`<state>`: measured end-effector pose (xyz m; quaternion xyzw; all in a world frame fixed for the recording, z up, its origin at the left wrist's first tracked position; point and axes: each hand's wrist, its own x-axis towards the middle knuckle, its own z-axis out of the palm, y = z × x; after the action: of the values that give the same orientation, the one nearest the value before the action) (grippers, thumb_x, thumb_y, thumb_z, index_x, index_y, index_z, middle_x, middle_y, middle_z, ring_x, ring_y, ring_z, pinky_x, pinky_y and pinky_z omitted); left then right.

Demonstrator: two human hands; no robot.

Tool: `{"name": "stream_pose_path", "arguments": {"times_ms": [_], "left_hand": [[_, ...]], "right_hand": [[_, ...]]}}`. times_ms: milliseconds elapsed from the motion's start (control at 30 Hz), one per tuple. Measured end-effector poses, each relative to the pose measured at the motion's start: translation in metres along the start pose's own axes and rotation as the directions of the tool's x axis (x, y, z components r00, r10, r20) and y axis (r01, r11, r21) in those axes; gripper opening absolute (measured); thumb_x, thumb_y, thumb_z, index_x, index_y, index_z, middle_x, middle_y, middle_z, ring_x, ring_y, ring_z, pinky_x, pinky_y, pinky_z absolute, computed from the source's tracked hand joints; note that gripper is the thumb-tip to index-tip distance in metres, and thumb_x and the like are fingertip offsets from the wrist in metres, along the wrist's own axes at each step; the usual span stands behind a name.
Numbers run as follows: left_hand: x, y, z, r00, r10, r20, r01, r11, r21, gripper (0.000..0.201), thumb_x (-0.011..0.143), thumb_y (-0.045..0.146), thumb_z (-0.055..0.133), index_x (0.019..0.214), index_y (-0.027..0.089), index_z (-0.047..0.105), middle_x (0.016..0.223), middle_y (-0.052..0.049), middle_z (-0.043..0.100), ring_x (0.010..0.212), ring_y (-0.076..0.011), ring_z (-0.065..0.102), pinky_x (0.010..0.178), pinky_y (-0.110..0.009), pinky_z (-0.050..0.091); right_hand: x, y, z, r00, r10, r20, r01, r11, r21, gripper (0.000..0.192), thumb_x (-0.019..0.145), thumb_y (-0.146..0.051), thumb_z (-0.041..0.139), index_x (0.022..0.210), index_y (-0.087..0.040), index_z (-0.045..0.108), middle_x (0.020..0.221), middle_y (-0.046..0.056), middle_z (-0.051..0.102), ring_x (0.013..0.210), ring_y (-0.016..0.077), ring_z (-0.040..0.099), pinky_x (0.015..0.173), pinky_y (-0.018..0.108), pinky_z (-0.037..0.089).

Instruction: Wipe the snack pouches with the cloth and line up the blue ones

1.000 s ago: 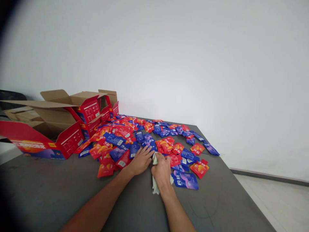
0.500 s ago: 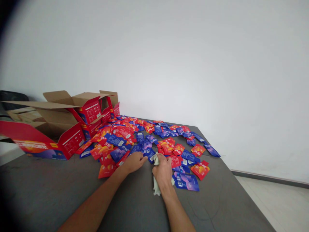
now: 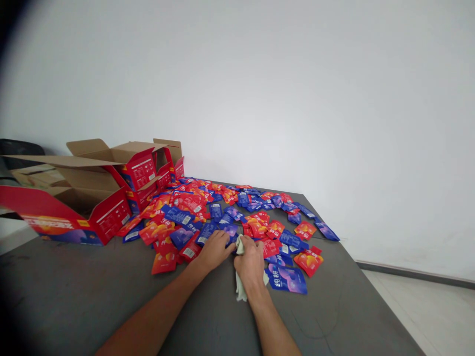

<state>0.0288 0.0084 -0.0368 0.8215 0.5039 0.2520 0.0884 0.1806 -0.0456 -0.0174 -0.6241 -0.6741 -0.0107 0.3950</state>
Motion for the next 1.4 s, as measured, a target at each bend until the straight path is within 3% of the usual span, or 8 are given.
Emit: {"name": "stream_pose_path", "arguments": {"times_ms": [167,400,533,667,800,1000,1233,1400], "left_hand": [[-0.002,0.002,-0.002,0.999,-0.025,-0.031,0.024,0.998,-0.058,0.043,0.080,0.037,0.065,0.117,0.017,0.055,0.121,-0.013,0.058,0.117,-0.0297,0.051,0.100,-0.043,0.041],[-0.003,0.003,-0.010,0.999,-0.043,-0.021,0.031,0.921,-0.388,0.051,0.082,0.019,0.051,0.133,0.017,0.054,0.134,-0.014,0.058,0.128,-0.0271,0.050,0.109,-0.042,0.037],[-0.004,0.007,-0.025,0.942,-0.319,0.108,0.258,0.479,-0.839,0.043,0.083,0.025,0.050,0.124,0.017,0.063,0.105,-0.009,0.072,0.105,-0.0258,0.065,0.092,-0.039,0.051],[-0.009,0.013,-0.033,0.921,-0.218,0.324,0.315,-0.076,-0.946,0.041,0.077,0.027,0.063,0.116,0.016,0.067,0.093,-0.008,0.074,0.090,-0.0230,0.070,0.081,-0.033,0.054],[-0.009,0.021,-0.041,0.913,-0.149,0.379,0.327,-0.287,-0.900,0.039,0.084,0.040,0.063,0.113,0.015,0.069,0.096,-0.010,0.074,0.090,-0.0235,0.070,0.083,-0.034,0.055],[-0.006,0.013,-0.047,0.898,-0.235,0.373,0.289,-0.324,-0.901,0.044,0.091,0.045,0.054,0.122,0.015,0.065,0.104,-0.009,0.074,0.094,-0.0232,0.069,0.087,-0.036,0.054],[-0.012,0.021,-0.039,0.916,-0.162,0.368,0.319,-0.261,-0.911,0.046,0.089,0.051,0.053,0.113,0.016,0.071,0.103,-0.010,0.075,0.102,-0.0253,0.068,0.091,-0.037,0.053],[-0.007,0.017,-0.043,0.899,-0.307,0.313,0.239,-0.253,-0.937,0.039,0.081,0.044,0.065,0.106,0.015,0.072,0.098,-0.009,0.075,0.097,-0.0248,0.069,0.087,-0.036,0.054]], "right_hand": [[0.001,0.000,0.000,1.000,0.022,0.020,-0.022,1.000,0.016,0.068,0.060,0.003,0.048,0.119,-0.021,0.070,0.117,0.005,0.071,0.089,0.0257,0.055,0.084,0.037,0.047],[0.002,-0.001,-0.001,1.000,0.012,0.019,-0.013,0.998,0.058,0.071,0.058,0.004,0.046,0.121,-0.021,0.069,0.119,0.004,0.069,0.092,0.0251,0.055,0.088,0.037,0.047],[0.005,-0.009,-0.005,0.998,-0.067,0.007,0.066,0.988,0.137,0.071,0.062,0.005,0.044,0.124,-0.020,0.067,0.127,0.005,0.066,0.098,0.0248,0.054,0.091,0.040,0.048],[0.004,-0.017,-0.008,0.988,-0.157,0.001,0.155,0.972,0.177,0.075,0.065,0.006,0.042,0.132,-0.022,0.062,0.136,0.004,0.060,0.102,0.0238,0.053,0.094,0.043,0.047],[-0.001,-0.025,-0.008,0.965,-0.251,0.073,0.235,0.956,0.173,0.083,0.061,0.007,0.043,0.134,-0.027,0.060,0.139,0.003,0.059,0.105,0.0238,0.053,0.093,0.043,0.046],[-0.006,-0.040,-0.008,0.877,-0.428,0.220,0.377,0.895,0.239,0.083,0.057,0.006,0.047,0.128,-0.031,0.065,0.131,0.000,0.065,0.101,0.0218,0.055,0.090,0.037,0.044],[0.001,-0.016,-0.005,0.984,-0.173,-0.035,0.177,0.975,0.137,0.075,0.066,0.006,0.042,0.132,-0.025,0.062,0.139,0.004,0.059,0.108,0.0240,0.052,0.094,0.043,0.044],[-0.002,-0.027,-0.006,0.933,-0.333,0.135,0.306,0.933,0.188,0.084,0.058,0.006,0.045,0.132,-0.031,0.062,0.134,0.000,0.063,0.102,0.0232,0.054,0.091,0.041,0.046]]}}
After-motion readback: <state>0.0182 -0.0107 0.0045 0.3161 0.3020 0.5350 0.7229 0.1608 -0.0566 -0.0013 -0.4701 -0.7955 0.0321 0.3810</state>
